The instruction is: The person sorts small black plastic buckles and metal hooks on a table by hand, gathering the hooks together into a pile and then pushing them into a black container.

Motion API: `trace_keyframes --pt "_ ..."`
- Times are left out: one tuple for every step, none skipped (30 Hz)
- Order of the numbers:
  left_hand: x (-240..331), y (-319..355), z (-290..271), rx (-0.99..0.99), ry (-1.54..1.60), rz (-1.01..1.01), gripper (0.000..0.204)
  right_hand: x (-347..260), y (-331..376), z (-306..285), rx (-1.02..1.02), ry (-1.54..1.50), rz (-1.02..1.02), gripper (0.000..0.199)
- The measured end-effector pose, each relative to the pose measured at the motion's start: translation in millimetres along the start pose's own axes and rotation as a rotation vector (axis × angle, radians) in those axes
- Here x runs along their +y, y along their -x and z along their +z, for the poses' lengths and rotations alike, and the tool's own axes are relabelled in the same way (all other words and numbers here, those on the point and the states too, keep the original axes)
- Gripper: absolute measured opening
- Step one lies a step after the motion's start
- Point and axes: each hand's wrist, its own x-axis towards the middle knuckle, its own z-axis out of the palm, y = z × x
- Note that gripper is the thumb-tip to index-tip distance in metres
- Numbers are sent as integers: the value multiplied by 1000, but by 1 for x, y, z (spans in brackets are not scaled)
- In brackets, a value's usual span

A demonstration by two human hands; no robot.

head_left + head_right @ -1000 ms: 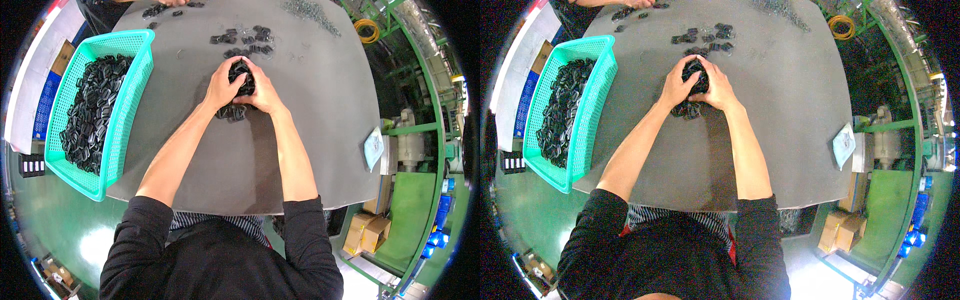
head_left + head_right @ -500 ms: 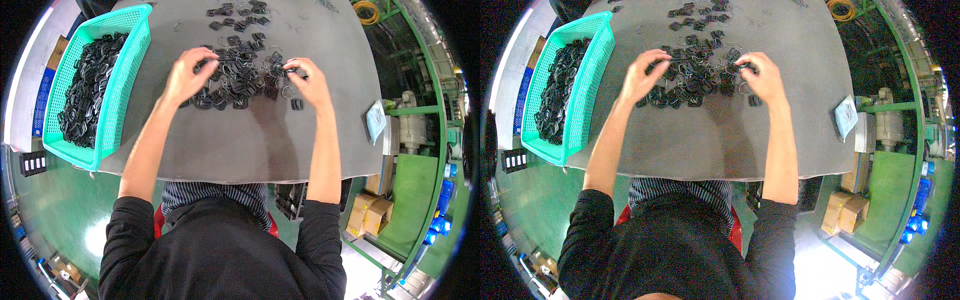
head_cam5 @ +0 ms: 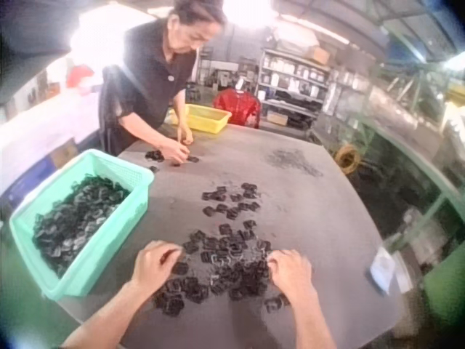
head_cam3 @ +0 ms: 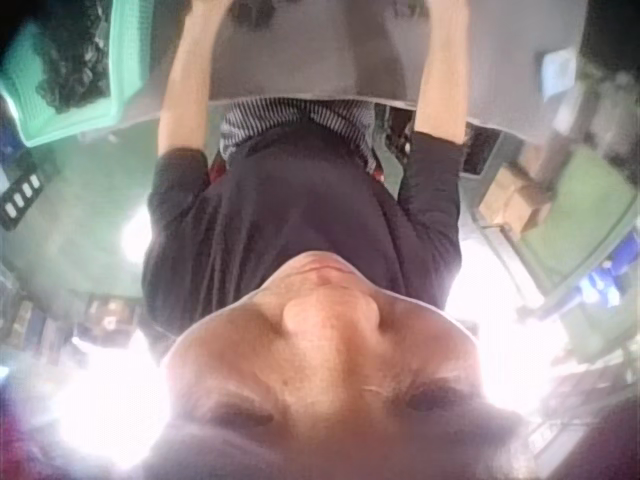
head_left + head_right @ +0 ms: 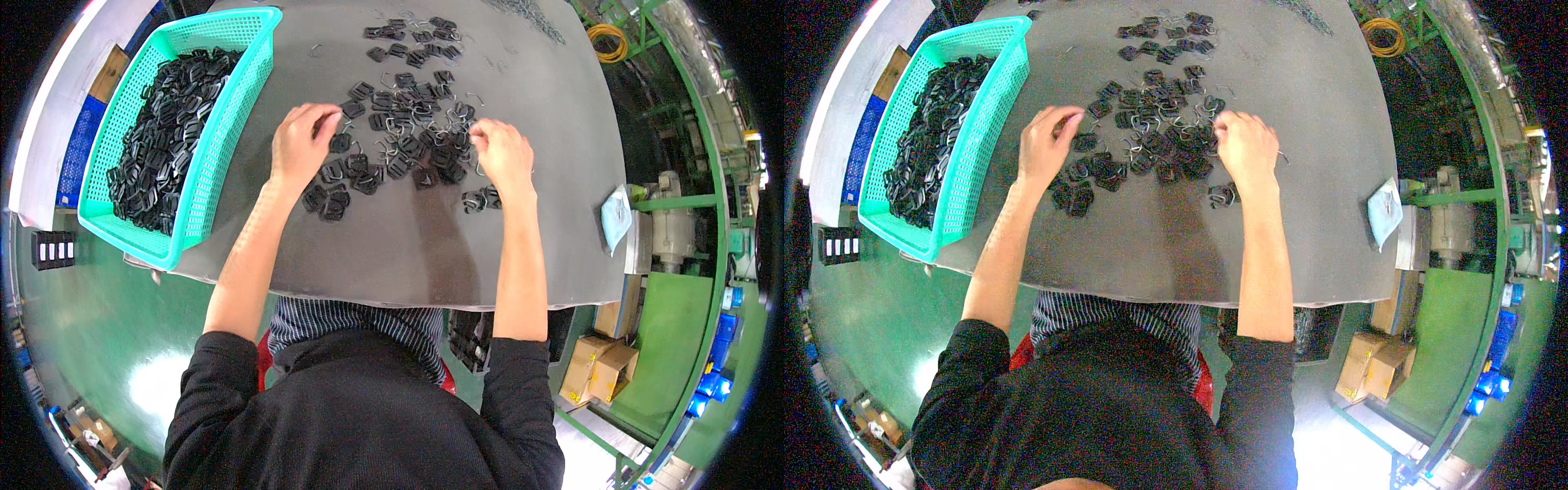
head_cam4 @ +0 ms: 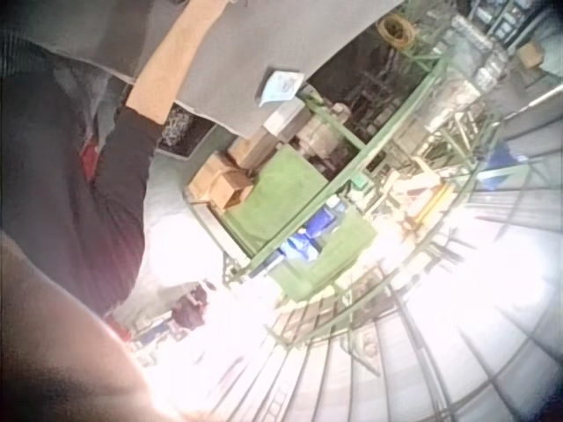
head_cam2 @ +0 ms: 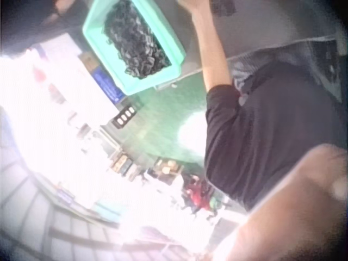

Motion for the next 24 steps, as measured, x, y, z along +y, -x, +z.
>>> trace_keyframes --pt "-8 -10 7 20 -102 58 21 -5 -10 3 27 -2 -41 25" --pt "-17 -18 22 38 -207 114 25 -18 -21 18 102 -114 -57 44" --pt "-20 -22 38 52 -299 174 29 -28 -31 29 50 -152 3 55" --pt "-19 -23 44 -30 -307 198 33 -46 -38 41 54 -139 -69 56" --pt "-20 -22 50 -116 -311 220 38 -59 -42 51 54 -127 -139 57" --pt "-24 -24 50 -193 -167 184 33 -66 -45 57 41 -158 -239 54" --pt "-32 -28 46 -172 -180 217 31 -70 -48 61 27 -190 -339 51" --pt "-41 -29 47 -168 -176 250 28 -59 -47 64 44 -225 -329 39" --pt "-45 -27 39 -160 -182 279 25 -55 -45 54 9 -126 -239 32" --pt "-47 -24 31 -83 -143 241 19 -41 -45 52 29 -82 -165 29" --pt "-44 -26 24 -9 -165 247 17 -24 -45 44 60 -29 -83 26" --pt "-47 -23 13 0 -52 145 17 -13 -44 36 112 -58 -35 25" --pt "-47 -21 5 9 63 45 17 -5 -41 32 164 -85 17 25" --pt "-34 -15 -8 -15 170 -166 20 -8 -36 32 186 20 -28 26" --pt "-30 -8 -18 -15 211 -252 20 -13 -30 31 210 120 -77 27" --pt "-28 -2 -26 -15 253 -338 21 -17 -23 30 235 220 -126 27" --pt "-29 5 -36 -4 292 -422 21 -39 -17 33 207 159 -114 31" --pt "-27 8 -34 -35 416 -500 21 -55 -7 29 196 100 -150 32" --pt "-31 12 -40 -55 567 -631 20 -78 -1 39 83 -135 -206 36" --pt "-32 12 -43 -81 733 -753 20 -100 9 44 -52 -269 -211 42" --pt "-31 10 -42 -121 907 -868 21 -113 18 49 -115 -352 -232 45" --pt "-35 8 -38 -188 887 -842 25 -117 20 52 -130 -363 -244 42" --pt "-30 8 -32 -187 626 -680 28 -118 20 53 -144 -372 -254 38" --pt "-22 9 -23 -174 360 -522 31 -113 15 53 -166 -352 -209 33"
